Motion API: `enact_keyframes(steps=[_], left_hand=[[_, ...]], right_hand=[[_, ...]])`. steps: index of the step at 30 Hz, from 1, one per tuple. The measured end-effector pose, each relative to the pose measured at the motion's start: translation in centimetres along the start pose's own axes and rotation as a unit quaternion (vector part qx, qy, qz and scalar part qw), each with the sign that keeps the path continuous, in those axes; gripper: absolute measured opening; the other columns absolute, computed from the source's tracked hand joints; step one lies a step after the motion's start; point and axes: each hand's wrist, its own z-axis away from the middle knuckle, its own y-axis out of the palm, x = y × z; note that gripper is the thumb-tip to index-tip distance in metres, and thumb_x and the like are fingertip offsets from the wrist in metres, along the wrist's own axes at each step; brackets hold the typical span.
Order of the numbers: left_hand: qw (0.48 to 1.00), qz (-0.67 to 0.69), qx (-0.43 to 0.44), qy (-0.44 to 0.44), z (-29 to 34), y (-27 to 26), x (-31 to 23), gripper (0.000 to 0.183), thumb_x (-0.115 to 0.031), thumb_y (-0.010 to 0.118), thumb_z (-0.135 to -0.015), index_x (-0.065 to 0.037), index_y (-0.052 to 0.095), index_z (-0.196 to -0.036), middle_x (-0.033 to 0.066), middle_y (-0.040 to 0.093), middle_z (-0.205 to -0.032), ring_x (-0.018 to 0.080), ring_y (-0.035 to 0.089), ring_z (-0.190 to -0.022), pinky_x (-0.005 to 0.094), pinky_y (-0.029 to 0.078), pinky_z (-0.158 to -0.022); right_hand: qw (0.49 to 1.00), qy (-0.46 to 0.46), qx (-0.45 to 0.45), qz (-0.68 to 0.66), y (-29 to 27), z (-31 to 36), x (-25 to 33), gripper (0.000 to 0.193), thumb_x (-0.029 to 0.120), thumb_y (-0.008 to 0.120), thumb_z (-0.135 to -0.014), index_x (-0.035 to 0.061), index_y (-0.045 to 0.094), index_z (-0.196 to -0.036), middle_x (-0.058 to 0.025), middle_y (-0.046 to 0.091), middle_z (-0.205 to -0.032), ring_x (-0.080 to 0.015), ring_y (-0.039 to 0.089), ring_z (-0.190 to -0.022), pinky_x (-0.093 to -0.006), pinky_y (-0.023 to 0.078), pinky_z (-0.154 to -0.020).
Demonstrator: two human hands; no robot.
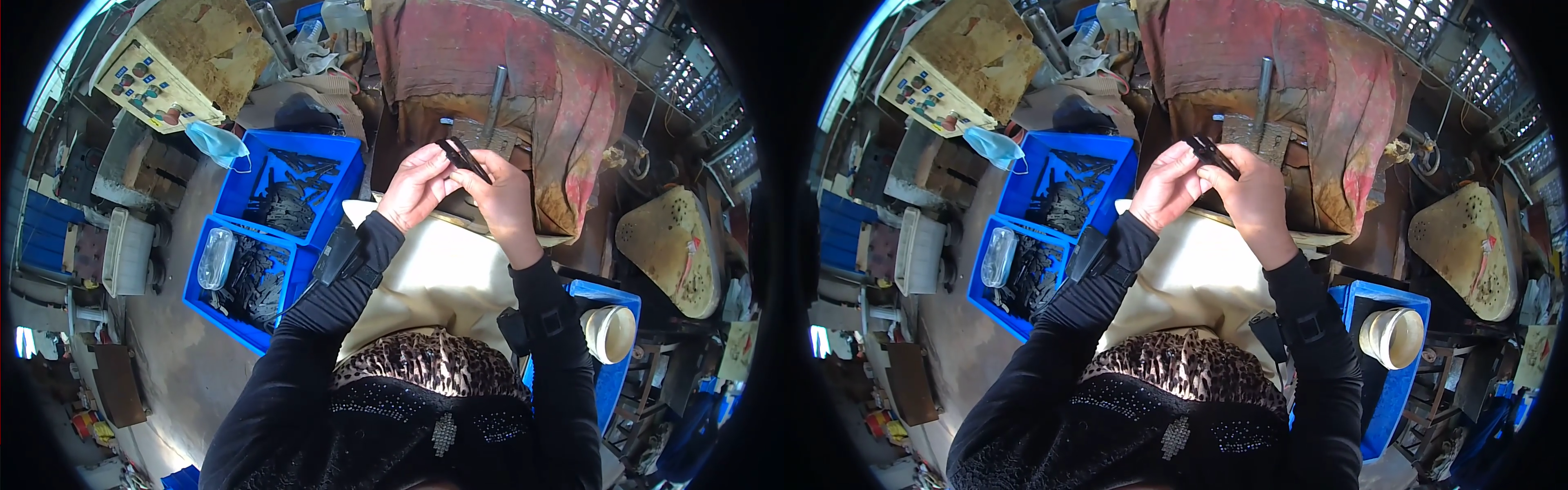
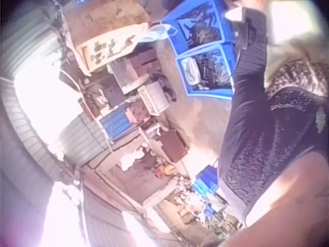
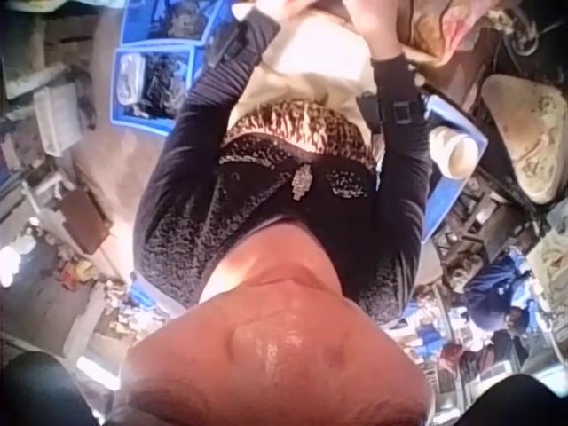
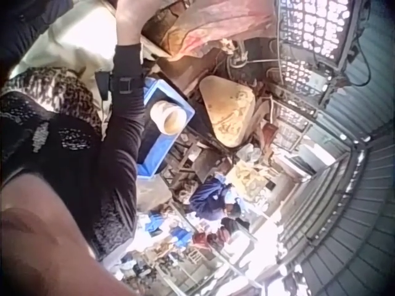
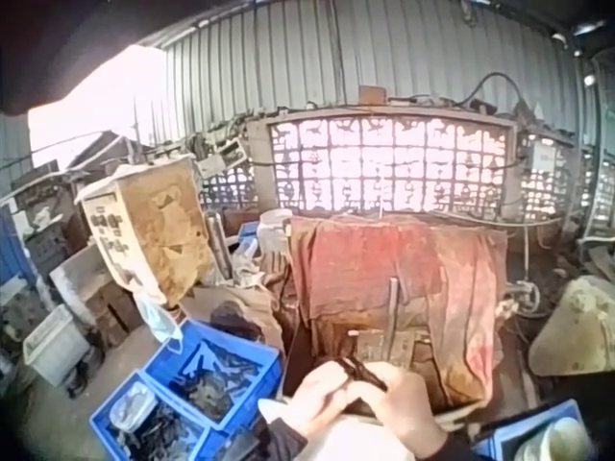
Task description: The person picks up metal pieces from a blue bin, holds them against a grinding wheel, and places them into another blue bin. They then pick up a pair of glasses to inspect them before returning to grinding more metal pieces.
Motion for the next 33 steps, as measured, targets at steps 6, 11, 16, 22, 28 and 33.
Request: enact_keyframes(steps=[6, 11, 16, 22, 28, 33], left_hand=[[1.000, 0.015, -0.006, -0.009, 0.0, -0.6, 0.3, 0.024, -0.011, 0.052, -0.098, 0.000, 0.056, -0.119, 0.0119, 0.063, -0.111, 0.0219, 0.063, -0.101, 0.0375, 0.052, -0.090], [0.999, 0.007, -0.025, -0.024, 0.0, -0.2, 0.4, 0.026, -0.011, 0.052, -0.098, -0.001, 0.056, -0.121, 0.0132, 0.063, -0.114, 0.0238, 0.063, -0.104, 0.0387, 0.051, -0.092], [0.999, 0.034, -0.022, -0.029, 0.0, -0.6, 0.7, 0.028, -0.011, 0.052, -0.098, -0.001, 0.055, -0.123, 0.0138, 0.062, -0.115, 0.0248, 0.062, -0.106, 0.0393, 0.050, -0.093], [0.999, 0.016, -0.042, 0.002, 0.8, -1.1, 0.4, 0.021, -0.011, 0.054, -0.097, -0.001, 0.058, -0.115, 0.0117, 0.064, -0.111, 0.0221, 0.063, -0.102, 0.0371, 0.051, -0.090], [0.998, -0.001, -0.048, 0.029, 1.1, -0.2, -0.5, 0.015, -0.010, 0.056, -0.096, -0.002, 0.060, -0.108, 0.0095, 0.065, -0.104, 0.0192, 0.063, -0.095, 0.0350, 0.053, -0.084], [0.997, -0.011, -0.069, 0.030, 1.3, -0.5, -0.8, 0.014, -0.009, 0.056, -0.096, -0.002, 0.060, -0.107, 0.0089, 0.065, -0.099, 0.0188, 0.063, -0.089, 0.0340, 0.053, -0.080]], right_hand=[[0.981, -0.080, -0.041, 0.173, 0.4, -0.2, -0.4, 0.023, 0.010, 0.070, -0.081, 0.0029, 0.066, -0.103, -0.0047, 0.068, -0.081, -0.0099, 0.061, -0.068, -0.0255, 0.048, -0.064], [0.976, 0.003, -0.027, 0.215, 0.6, -0.2, 0.4, 0.019, 0.011, 0.070, -0.080, 0.0036, 0.066, -0.098, -0.0086, 0.069, -0.082, -0.0131, 0.064, -0.068, -0.0275, 0.049, -0.066], [0.976, -0.018, -0.034, 0.213, 0.8, -0.6, -0.8, 0.016, 0.012, 0.070, -0.083, 0.0025, 0.065, -0.095, -0.0052, 0.066, -0.076, -0.0106, 0.059, -0.061, -0.0249, 0.046, -0.058], [0.979, 0.133, 0.086, -0.131, 0.2, -1.0, -0.6, 0.017, 0.017, 0.066, -0.091, 0.0029, 0.062, -0.100, 0.0014, 0.058, -0.074, -0.0031, 0.047, -0.051, -0.0179, 0.034, -0.043], [0.950, 0.184, 0.137, -0.213, 0.2, -1.2, 0.0, 0.017, 0.017, 0.062, -0.093, 0.0027, 0.061, -0.101, 0.0017, 0.057, -0.074, -0.0007, 0.044, -0.053, -0.0164, 0.032, -0.039], [0.933, 0.211, 0.162, -0.242, 0.5, -1.5, -0.1, 0.015, 0.018, 0.061, -0.094, 0.0049, 0.060, -0.101, 0.0018, 0.056, -0.077, -0.0027, 0.046, -0.053, -0.0163, 0.033, -0.040]])
